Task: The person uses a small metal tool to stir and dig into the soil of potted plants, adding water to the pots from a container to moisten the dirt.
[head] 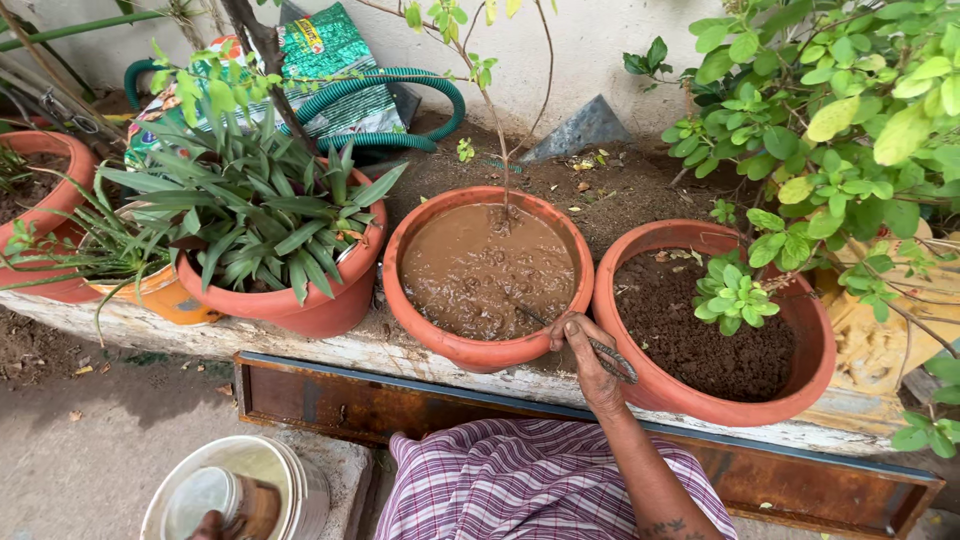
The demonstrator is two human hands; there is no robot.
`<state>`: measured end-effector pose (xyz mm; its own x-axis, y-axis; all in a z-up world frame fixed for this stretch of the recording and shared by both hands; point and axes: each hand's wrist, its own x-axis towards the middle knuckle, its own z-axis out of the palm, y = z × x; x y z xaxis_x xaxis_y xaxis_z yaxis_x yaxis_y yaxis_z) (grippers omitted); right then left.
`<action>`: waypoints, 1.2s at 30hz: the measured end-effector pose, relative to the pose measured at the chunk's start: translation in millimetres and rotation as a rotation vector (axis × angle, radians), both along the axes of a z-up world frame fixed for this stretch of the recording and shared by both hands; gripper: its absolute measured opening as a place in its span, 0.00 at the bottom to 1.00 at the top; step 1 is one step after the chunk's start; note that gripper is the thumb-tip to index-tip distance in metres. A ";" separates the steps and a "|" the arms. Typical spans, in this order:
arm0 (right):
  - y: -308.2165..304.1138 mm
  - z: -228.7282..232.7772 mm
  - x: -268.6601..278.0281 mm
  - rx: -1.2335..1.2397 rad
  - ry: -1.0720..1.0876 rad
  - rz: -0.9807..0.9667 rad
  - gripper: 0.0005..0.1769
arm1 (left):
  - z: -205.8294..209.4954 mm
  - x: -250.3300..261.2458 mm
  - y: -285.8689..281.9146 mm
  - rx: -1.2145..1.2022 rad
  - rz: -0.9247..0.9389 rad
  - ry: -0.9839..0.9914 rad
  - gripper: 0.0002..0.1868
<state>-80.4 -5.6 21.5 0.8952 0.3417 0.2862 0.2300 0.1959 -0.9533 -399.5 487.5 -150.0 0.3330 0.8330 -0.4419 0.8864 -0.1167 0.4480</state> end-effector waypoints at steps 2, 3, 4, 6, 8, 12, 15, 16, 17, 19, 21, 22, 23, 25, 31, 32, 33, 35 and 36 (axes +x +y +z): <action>-3.5 -2.5 2.7 -0.017 -0.015 0.012 0.22 | 13.4 -6.0 7.5 0.131 -0.129 0.170 0.13; -4.2 -3.5 5.1 -0.032 -0.034 0.024 0.22 | 21.1 -7.0 12.1 0.179 -0.177 0.217 0.13; -4.3 -4.9 6.5 -0.029 -0.036 0.023 0.22 | 30.0 -10.9 17.9 0.227 -0.224 0.259 0.12; -3.2 -7.8 8.2 -0.108 -0.095 -0.024 0.21 | 46.7 -17.4 29.1 0.325 -0.308 0.318 0.11; -2.1 -9.2 9.3 -0.149 -0.119 -0.045 0.20 | 64.3 -24.5 40.7 0.430 -0.393 0.331 0.10; -2.2 -4.6 11.2 -0.275 -0.186 -0.059 0.18 | 103.6 -30.9 45.6 0.656 -0.514 0.183 0.08; -6.4 -0.3 13.2 -0.280 -0.198 -0.004 0.18 | 175.0 -2.6 6.8 0.813 -0.568 -0.070 0.08; -7.9 -0.2 14.1 -0.277 -0.199 0.000 0.18 | 202.7 13.2 -12.0 0.855 -0.580 -0.174 0.10; -9.3 -1.1 14.3 -0.292 -0.188 0.005 0.18 | 230.9 31.9 -29.2 0.855 -0.637 -0.262 0.10; -11.9 -4.7 15.6 -0.303 -0.179 0.014 0.18 | 278.9 72.6 -61.7 0.845 -0.739 -0.365 0.11; -13.5 -10.6 16.5 -0.254 -0.216 0.056 0.17 | 310.7 113.1 -90.7 0.822 -0.836 -0.388 0.10; -12.8 -13.7 18.6 -0.250 -0.218 0.059 0.17 | 321.5 131.5 -102.9 0.807 -0.885 -0.398 0.10; -12.3 -16.7 21.1 -0.229 -0.265 0.065 0.16 | 328.7 147.5 -114.0 0.788 -0.934 -0.418 0.09; -13.2 -21.1 23.2 -0.206 -0.313 0.075 0.15 | 337.5 177.9 -133.2 0.784 -1.041 -0.490 0.10; -13.4 -24.5 24.8 -0.234 -0.330 0.057 0.13 | 356.3 238.9 -183.0 0.768 -1.259 -0.457 0.10; -13.0 -25.6 25.3 -0.233 -0.331 0.053 0.12 | 359.0 244.3 -190.7 0.746 -1.273 -0.412 0.11; -12.8 -27.2 25.3 -0.231 -0.330 0.046 0.12 | 361.1 249.0 -198.1 0.748 -1.276 -0.408 0.11; -9.6 -30.9 27.3 -0.220 -0.363 0.036 0.11 | 364.8 257.9 -210.6 0.831 -1.340 -0.322 0.15; -8.4 -32.3 28.7 -0.213 -0.398 0.027 0.10 | 366.8 261.9 -215.1 0.832 -1.343 -0.320 0.15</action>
